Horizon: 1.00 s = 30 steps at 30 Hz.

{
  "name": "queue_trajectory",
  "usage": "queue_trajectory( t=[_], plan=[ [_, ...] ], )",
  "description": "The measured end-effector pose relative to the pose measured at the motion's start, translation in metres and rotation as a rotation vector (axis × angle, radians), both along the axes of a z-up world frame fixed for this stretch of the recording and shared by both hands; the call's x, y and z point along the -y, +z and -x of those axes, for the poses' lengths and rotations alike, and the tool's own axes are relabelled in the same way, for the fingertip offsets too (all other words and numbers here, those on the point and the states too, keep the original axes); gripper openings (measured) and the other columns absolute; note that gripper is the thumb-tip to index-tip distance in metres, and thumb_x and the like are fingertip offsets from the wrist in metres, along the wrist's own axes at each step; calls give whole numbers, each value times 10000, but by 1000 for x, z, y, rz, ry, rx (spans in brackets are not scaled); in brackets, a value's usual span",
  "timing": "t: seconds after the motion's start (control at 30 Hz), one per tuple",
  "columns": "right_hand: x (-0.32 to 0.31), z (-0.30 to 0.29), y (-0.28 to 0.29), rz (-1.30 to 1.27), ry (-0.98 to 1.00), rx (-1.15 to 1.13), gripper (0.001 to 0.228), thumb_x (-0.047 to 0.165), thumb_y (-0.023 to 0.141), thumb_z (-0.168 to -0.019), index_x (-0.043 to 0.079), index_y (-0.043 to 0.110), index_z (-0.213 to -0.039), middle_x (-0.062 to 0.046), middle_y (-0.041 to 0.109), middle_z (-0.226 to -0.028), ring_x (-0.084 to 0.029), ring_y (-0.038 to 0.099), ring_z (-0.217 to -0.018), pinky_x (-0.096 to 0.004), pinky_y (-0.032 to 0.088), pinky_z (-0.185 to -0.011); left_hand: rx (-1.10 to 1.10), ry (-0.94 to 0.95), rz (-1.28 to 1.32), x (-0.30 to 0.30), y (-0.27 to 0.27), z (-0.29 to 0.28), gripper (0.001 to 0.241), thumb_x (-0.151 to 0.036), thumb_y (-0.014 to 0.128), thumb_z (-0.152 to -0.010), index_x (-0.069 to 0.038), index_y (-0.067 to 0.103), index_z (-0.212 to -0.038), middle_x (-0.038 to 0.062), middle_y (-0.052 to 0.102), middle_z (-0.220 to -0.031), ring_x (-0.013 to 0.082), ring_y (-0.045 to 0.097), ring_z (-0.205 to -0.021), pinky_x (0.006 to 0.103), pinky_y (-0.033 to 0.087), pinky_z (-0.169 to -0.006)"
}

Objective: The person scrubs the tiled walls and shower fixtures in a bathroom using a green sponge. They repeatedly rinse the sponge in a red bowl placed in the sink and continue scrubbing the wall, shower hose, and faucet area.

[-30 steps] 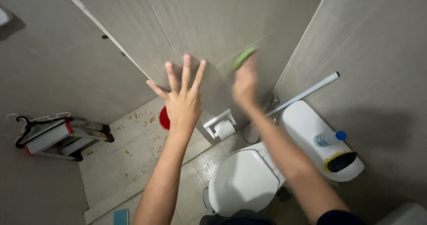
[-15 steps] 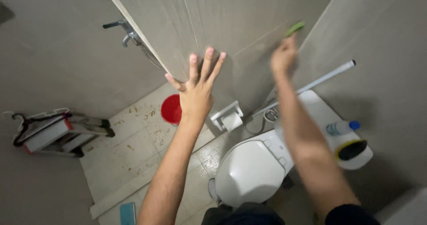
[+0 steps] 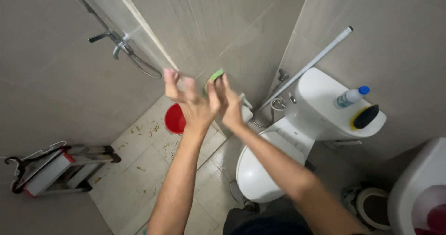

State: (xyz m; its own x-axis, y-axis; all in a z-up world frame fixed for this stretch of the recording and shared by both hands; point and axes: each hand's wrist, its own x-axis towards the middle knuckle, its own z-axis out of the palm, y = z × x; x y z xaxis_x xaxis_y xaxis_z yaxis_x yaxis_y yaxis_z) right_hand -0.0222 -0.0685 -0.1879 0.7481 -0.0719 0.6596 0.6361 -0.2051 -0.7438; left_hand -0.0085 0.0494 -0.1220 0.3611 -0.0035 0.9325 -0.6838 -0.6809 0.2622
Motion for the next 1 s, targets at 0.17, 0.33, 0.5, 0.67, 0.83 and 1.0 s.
queue_trajectory(
  t=[0.17,0.33,0.5,0.67,0.83,1.0],
  plan=[
    [64,-86,-10,-26,-320,-366,436,104,596,-1052,19,486,-1465,-228,510,-1555,-256,589,-1341,-317,493,-1087,-349,155,42,7,44,26,1019,-35,728,-961,-32,-15,-1658,245,53,-1694,461,238,-1522,550,286,-1272],
    [149,-181,-28,-156,-326,-508,502,144,554,-1048,32,430,-1522,-173,577,-1481,-212,596,-1299,-303,442,-1076,-495,230,49,12,55,33,960,34,711,-939,29,59,-1644,259,148,-1709,457,392,-1432,487,376,-1217],
    [116,-133,51,-209,-208,-602,367,159,544,-1061,4,589,-1391,-251,605,-1388,-313,586,-1295,-378,460,-1112,-615,299,-6,18,59,36,1015,163,619,-836,81,10,-1644,253,158,-1710,428,394,-1459,524,323,-1246],
    [29,-45,64,120,-181,71,386,83,624,-1058,31,591,-1440,-220,436,-1602,-324,399,-1531,-445,403,-1238,-528,190,69,15,60,37,1067,154,641,-720,68,47,-1603,283,177,-1674,428,306,-1525,535,239,-1253],
    [7,1,38,364,56,164,388,47,602,-1014,83,657,-1397,-216,438,-1603,-401,360,-1535,-453,410,-1233,-540,-85,274,-7,60,46,954,202,556,-842,-61,200,-1687,253,278,-1752,399,399,-1589,469,374,-1301],
    [16,-9,-31,519,16,8,531,100,579,-1060,-2,418,-1555,-265,296,-1664,-417,283,-1567,-463,319,-1263,-724,-236,207,-26,80,54,1086,202,423,-652,-87,148,-1662,246,356,-1667,387,487,-1476,406,485,-1128]
  ],
)
